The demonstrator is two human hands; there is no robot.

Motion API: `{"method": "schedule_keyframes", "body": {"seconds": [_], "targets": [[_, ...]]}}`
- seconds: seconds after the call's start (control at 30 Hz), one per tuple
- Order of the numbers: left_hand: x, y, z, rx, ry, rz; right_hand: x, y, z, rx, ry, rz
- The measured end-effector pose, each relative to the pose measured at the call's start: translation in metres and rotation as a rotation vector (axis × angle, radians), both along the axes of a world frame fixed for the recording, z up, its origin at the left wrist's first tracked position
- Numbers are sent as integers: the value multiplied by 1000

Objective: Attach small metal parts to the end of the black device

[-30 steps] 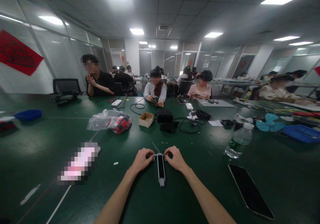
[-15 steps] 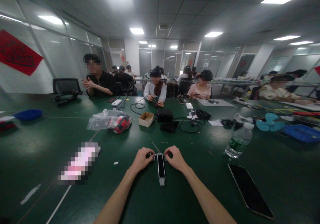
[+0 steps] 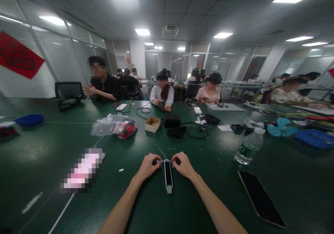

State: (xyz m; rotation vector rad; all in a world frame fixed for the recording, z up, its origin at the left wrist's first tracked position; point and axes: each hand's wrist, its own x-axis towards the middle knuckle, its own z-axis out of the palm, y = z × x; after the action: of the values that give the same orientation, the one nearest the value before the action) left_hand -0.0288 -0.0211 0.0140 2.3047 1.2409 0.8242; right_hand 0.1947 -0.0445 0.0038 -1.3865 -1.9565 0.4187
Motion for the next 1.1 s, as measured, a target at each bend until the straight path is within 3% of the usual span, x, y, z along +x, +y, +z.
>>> {"method": "schedule_keyframes", "body": {"seconds": [0.47, 1.1], "targets": [[-1, -1, 1, -8, 47, -4, 1, 0, 0, -38, 12, -2], [-1, 3, -5, -14, -37, 10, 2, 0, 1, -32, 21, 6]]}}
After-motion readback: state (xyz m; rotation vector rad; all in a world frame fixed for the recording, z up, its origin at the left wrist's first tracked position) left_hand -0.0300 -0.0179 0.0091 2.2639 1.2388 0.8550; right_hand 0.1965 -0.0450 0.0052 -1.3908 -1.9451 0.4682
